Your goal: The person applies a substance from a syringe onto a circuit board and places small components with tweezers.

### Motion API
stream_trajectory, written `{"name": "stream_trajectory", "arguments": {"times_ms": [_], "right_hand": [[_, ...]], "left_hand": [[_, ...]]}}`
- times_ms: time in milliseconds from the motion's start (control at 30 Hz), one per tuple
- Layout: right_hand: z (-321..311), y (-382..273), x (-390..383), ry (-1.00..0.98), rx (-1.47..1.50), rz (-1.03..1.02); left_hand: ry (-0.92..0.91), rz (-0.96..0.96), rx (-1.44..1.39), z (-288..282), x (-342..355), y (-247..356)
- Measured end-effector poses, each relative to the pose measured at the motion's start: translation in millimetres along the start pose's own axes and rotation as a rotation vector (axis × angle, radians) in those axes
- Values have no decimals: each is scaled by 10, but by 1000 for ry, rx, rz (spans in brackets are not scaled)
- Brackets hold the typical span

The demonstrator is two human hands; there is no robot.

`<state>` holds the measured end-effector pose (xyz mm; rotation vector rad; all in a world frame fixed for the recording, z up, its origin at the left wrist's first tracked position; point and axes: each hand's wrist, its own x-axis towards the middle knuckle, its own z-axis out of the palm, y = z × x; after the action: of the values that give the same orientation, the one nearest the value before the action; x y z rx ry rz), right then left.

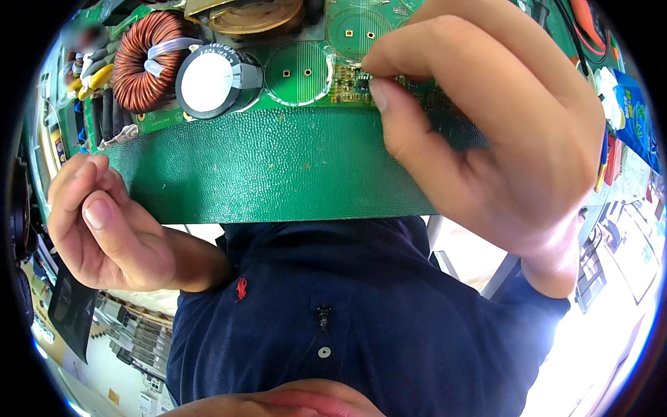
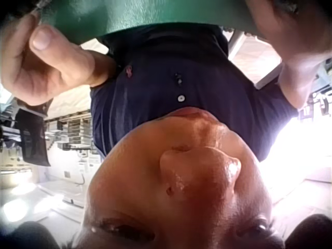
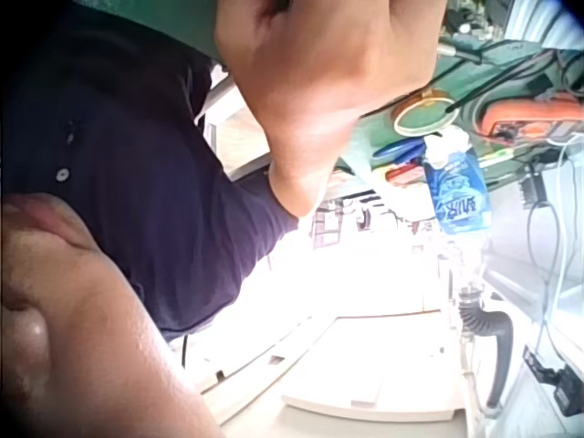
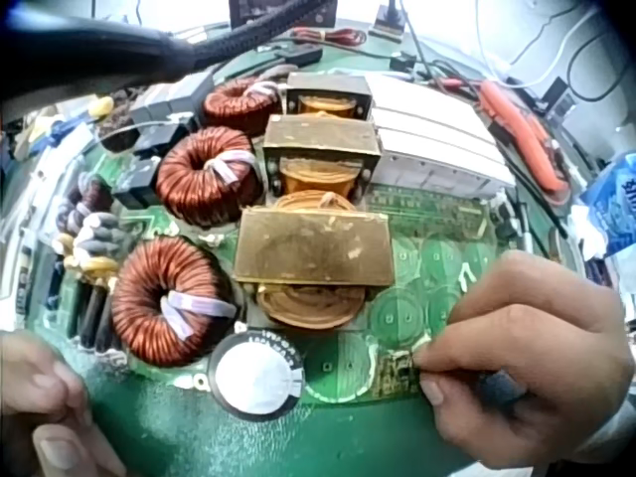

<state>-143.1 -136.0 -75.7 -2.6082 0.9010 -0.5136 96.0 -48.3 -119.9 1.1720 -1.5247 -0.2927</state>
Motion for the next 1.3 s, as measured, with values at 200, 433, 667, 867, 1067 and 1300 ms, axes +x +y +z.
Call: {"name": "stream_trajectory", "arguments": {"times_ms": [200,433,667,867,1067,1300], "right_hand": [[35,26,4,18,-18,-11],[76,46,4,76,-46,-41],[88,49,8,68,-77,-36],[53,28,29,8,-83,-21],[61,57,26,10,-83,-41],[53,39,23,6,-81,-28]], "left_hand": [[16,15,26,37,-5,-14],[-20,35,83,49,21,-2],[-19,37,89,63,22,-11],[-46,46,77,39,41,-15],[-45,48,85,59,50,-24],[-36,51,91,58,43,-29]]}}
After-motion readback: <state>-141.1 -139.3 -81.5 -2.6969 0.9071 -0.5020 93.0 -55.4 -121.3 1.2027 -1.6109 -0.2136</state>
